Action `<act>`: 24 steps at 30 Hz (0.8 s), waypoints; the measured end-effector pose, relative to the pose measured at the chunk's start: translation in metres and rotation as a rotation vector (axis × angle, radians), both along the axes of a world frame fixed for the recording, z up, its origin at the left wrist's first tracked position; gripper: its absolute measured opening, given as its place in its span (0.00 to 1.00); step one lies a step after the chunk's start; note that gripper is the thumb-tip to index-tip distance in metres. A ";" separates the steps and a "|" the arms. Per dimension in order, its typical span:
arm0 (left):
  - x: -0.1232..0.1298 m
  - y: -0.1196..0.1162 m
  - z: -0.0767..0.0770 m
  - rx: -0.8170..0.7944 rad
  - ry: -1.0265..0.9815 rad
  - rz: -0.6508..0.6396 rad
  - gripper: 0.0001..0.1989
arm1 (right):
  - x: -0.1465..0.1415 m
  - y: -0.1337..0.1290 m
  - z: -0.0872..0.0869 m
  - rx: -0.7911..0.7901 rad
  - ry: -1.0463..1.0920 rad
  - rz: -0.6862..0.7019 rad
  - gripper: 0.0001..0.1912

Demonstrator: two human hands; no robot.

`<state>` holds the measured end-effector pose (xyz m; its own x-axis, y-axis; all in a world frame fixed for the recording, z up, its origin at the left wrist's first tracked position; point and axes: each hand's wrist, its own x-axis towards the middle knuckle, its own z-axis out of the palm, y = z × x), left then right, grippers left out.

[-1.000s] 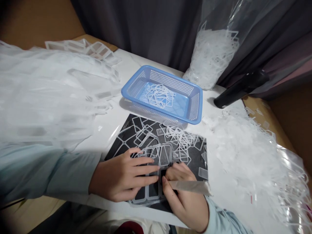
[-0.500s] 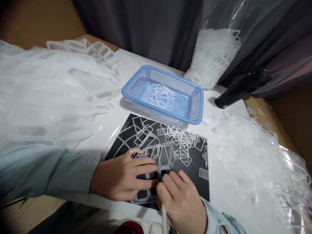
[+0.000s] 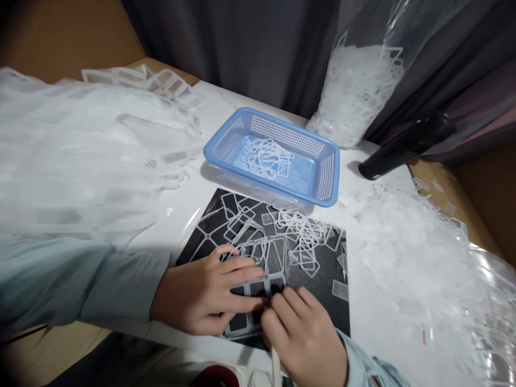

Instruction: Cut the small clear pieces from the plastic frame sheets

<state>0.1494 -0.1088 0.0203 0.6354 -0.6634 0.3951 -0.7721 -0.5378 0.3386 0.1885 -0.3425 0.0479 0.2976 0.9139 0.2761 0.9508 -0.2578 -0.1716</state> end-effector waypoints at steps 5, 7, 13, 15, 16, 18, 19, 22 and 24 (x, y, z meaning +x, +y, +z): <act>0.000 0.000 0.000 0.001 0.009 0.005 0.17 | -0.002 0.003 -0.002 -0.068 -0.129 0.026 0.19; 0.000 0.000 0.000 0.008 0.003 0.007 0.17 | 0.002 0.000 -0.001 -0.078 -0.150 -0.001 0.18; 0.000 0.000 0.000 0.013 0.007 0.001 0.18 | 0.022 -0.022 0.005 0.137 -0.210 -0.234 0.08; 0.000 0.000 -0.001 0.015 0.014 0.007 0.19 | 0.029 -0.029 0.007 0.200 -0.228 -0.385 0.07; 0.000 0.000 -0.001 0.014 0.015 0.010 0.19 | 0.033 -0.031 0.008 0.212 -0.236 -0.448 0.06; -0.001 0.000 -0.001 0.010 0.012 0.011 0.19 | 0.039 -0.033 0.009 0.218 -0.231 -0.528 0.06; -0.001 0.000 -0.001 0.009 0.010 0.012 0.19 | 0.042 -0.033 0.010 0.223 -0.226 -0.550 0.06; -0.001 0.000 0.000 0.008 0.016 0.006 0.19 | 0.049 -0.033 0.014 0.253 -0.237 -0.609 0.06; 0.000 0.001 0.000 -0.001 0.017 0.001 0.19 | 0.052 -0.034 0.019 0.283 -0.281 -0.697 0.06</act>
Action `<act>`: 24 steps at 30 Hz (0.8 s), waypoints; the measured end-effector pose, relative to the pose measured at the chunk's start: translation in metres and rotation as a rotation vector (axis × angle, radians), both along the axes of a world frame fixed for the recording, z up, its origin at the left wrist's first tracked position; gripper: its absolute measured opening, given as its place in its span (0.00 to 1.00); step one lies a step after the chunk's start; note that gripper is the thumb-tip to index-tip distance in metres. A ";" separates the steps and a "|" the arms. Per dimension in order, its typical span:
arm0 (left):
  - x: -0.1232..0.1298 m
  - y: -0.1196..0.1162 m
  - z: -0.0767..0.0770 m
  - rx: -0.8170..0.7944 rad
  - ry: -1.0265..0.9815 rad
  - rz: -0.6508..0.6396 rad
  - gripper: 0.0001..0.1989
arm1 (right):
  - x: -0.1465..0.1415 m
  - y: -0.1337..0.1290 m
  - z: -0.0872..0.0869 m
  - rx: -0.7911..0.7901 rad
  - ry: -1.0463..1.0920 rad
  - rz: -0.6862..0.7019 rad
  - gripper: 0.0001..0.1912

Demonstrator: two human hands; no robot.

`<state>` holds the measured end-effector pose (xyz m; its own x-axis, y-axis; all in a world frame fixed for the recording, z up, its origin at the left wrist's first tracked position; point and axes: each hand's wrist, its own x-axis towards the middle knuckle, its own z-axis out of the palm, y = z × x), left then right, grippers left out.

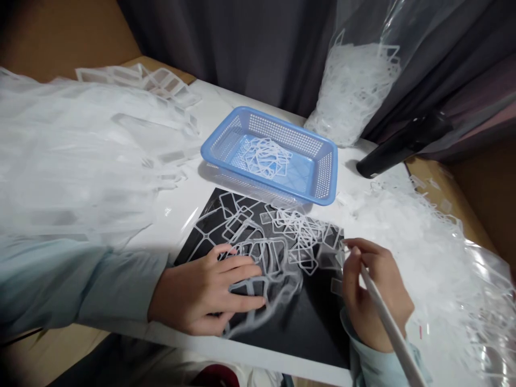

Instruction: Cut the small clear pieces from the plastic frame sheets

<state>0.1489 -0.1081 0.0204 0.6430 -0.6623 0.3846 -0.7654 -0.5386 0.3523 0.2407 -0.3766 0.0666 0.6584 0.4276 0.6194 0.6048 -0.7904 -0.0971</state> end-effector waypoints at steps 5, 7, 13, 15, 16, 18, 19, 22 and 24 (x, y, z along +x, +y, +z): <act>0.000 0.001 0.002 -0.010 -0.043 0.011 0.19 | 0.001 0.000 0.003 0.168 0.065 0.015 0.03; 0.000 0.002 0.003 -0.018 -0.108 0.012 0.17 | -0.002 0.003 0.000 0.196 0.114 0.140 0.04; 0.001 0.003 0.009 -0.018 -0.263 -0.058 0.11 | -0.019 0.018 -0.006 0.181 0.466 0.343 0.05; 0.001 0.002 0.008 -0.017 -0.274 -0.169 0.11 | -0.021 0.021 -0.004 0.183 0.666 0.500 0.05; 0.001 0.002 0.007 -0.031 -0.290 -0.235 0.11 | -0.022 0.022 -0.004 0.186 0.776 0.601 0.05; 0.000 0.000 0.003 -0.075 -0.320 -0.338 0.12 | -0.024 0.024 -0.003 0.190 0.965 0.789 0.06; -0.001 -0.001 0.001 -0.098 -0.324 -0.358 0.12 | -0.026 0.026 -0.004 0.192 1.021 0.859 0.06; -0.002 -0.004 -0.003 -0.148 -0.288 -0.335 0.11 | -0.031 0.029 -0.009 0.181 1.066 0.956 0.06; -0.002 -0.005 -0.003 -0.156 -0.258 -0.320 0.10 | -0.034 0.031 -0.012 0.157 1.057 0.964 0.06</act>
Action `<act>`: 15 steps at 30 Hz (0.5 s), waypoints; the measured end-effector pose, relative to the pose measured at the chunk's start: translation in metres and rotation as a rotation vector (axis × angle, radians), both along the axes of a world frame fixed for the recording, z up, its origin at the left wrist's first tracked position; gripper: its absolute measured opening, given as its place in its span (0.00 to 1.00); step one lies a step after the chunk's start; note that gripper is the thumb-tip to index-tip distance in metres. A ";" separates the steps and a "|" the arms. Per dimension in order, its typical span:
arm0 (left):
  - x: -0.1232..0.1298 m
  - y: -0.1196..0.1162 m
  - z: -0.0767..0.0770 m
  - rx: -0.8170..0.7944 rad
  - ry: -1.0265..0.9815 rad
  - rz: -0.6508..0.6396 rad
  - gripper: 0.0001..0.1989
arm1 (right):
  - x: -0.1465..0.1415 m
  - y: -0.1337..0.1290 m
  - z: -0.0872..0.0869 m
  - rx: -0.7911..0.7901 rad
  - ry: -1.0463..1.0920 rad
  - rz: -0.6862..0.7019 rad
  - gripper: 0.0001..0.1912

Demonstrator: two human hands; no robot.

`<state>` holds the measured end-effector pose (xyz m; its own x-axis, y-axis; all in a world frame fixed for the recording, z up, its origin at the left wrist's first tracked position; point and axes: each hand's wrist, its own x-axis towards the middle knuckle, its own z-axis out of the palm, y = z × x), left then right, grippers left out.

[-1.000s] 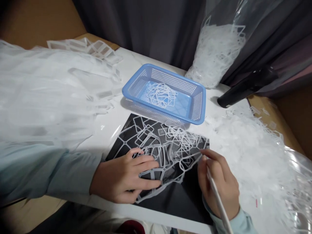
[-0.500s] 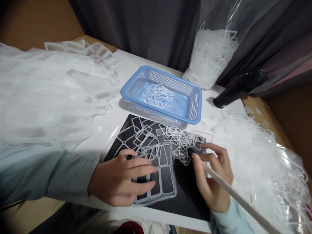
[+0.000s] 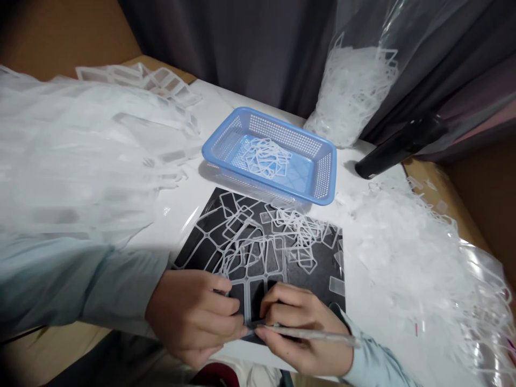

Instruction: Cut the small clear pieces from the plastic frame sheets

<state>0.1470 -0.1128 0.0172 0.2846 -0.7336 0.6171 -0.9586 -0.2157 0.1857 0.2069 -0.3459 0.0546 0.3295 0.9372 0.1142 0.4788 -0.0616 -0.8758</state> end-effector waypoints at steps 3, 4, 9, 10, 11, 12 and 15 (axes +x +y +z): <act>0.003 0.000 0.002 0.014 0.023 -0.016 0.11 | -0.001 0.001 -0.002 0.000 -0.036 0.016 0.06; 0.003 0.000 0.002 0.020 0.037 -0.020 0.12 | -0.001 0.001 -0.002 0.007 -0.046 0.026 0.06; 0.005 0.001 0.004 0.040 0.099 -0.022 0.12 | -0.004 0.000 -0.001 0.025 -0.193 0.072 0.05; 0.005 0.001 0.004 0.042 0.102 -0.020 0.11 | -0.005 0.000 -0.002 0.038 -0.271 0.074 0.06; 0.005 0.001 0.004 0.045 0.106 -0.017 0.11 | -0.007 -0.001 -0.003 0.056 -0.359 0.075 0.07; 0.005 0.001 0.004 0.050 0.109 -0.018 0.10 | -0.010 -0.001 -0.005 0.077 -0.449 0.083 0.09; 0.005 0.000 0.005 0.072 0.124 -0.028 0.09 | -0.017 -0.002 -0.009 0.147 -0.668 0.127 0.18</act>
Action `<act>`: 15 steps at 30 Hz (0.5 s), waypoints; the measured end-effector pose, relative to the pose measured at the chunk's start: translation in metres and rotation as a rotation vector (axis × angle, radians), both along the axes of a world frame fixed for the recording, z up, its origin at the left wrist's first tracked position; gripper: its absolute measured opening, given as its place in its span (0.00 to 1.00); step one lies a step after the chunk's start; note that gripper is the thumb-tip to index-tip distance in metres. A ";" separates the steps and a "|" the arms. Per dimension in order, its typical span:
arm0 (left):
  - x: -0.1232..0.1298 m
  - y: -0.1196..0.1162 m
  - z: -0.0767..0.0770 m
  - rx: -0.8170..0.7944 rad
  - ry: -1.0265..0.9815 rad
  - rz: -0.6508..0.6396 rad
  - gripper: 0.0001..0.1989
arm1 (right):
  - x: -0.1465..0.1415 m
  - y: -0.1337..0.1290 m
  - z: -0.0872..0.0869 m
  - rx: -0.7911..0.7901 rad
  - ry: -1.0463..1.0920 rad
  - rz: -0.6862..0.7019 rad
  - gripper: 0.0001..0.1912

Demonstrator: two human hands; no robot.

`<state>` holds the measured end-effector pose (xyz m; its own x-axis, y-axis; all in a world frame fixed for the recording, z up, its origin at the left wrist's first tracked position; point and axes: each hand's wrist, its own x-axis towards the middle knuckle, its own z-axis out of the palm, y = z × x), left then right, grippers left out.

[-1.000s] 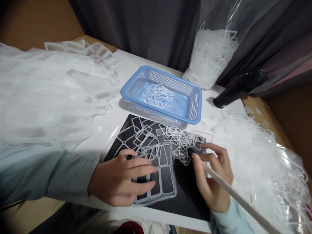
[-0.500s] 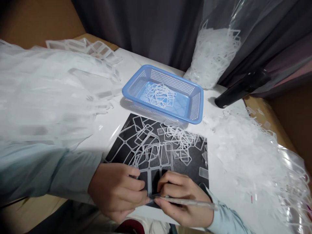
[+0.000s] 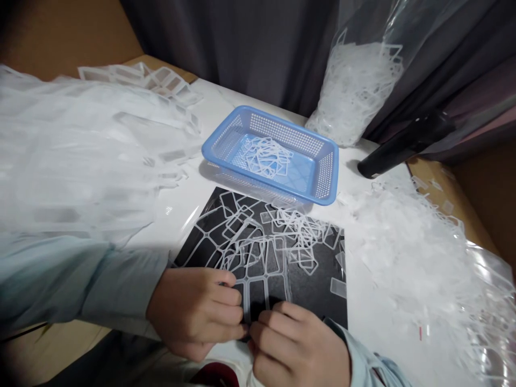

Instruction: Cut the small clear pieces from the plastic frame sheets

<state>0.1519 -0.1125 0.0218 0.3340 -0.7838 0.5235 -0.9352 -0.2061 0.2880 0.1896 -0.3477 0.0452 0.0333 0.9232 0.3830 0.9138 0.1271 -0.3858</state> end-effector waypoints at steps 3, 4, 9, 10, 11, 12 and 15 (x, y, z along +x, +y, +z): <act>0.000 -0.001 0.001 0.025 0.020 -0.010 0.08 | -0.005 0.001 -0.001 0.039 -0.134 0.011 0.24; 0.000 -0.001 0.001 0.027 0.027 -0.013 0.08 | -0.004 0.001 -0.001 0.046 -0.163 -0.006 0.25; 0.000 0.000 -0.003 -0.025 0.049 -0.019 0.14 | 0.015 -0.011 0.007 0.053 -0.188 -0.355 0.12; 0.000 0.000 -0.004 -0.035 0.051 -0.018 0.15 | 0.022 -0.017 0.009 0.097 -0.183 -0.482 0.07; -0.001 0.000 -0.005 -0.043 0.053 -0.022 0.16 | 0.028 -0.022 0.011 0.146 -0.213 -0.610 0.06; -0.001 0.000 -0.005 -0.050 0.057 -0.024 0.16 | 0.034 -0.027 0.012 0.201 -0.275 -0.738 0.08; -0.001 0.001 -0.004 -0.048 0.055 -0.028 0.16 | 0.049 -0.035 0.016 0.345 -0.457 -1.006 0.10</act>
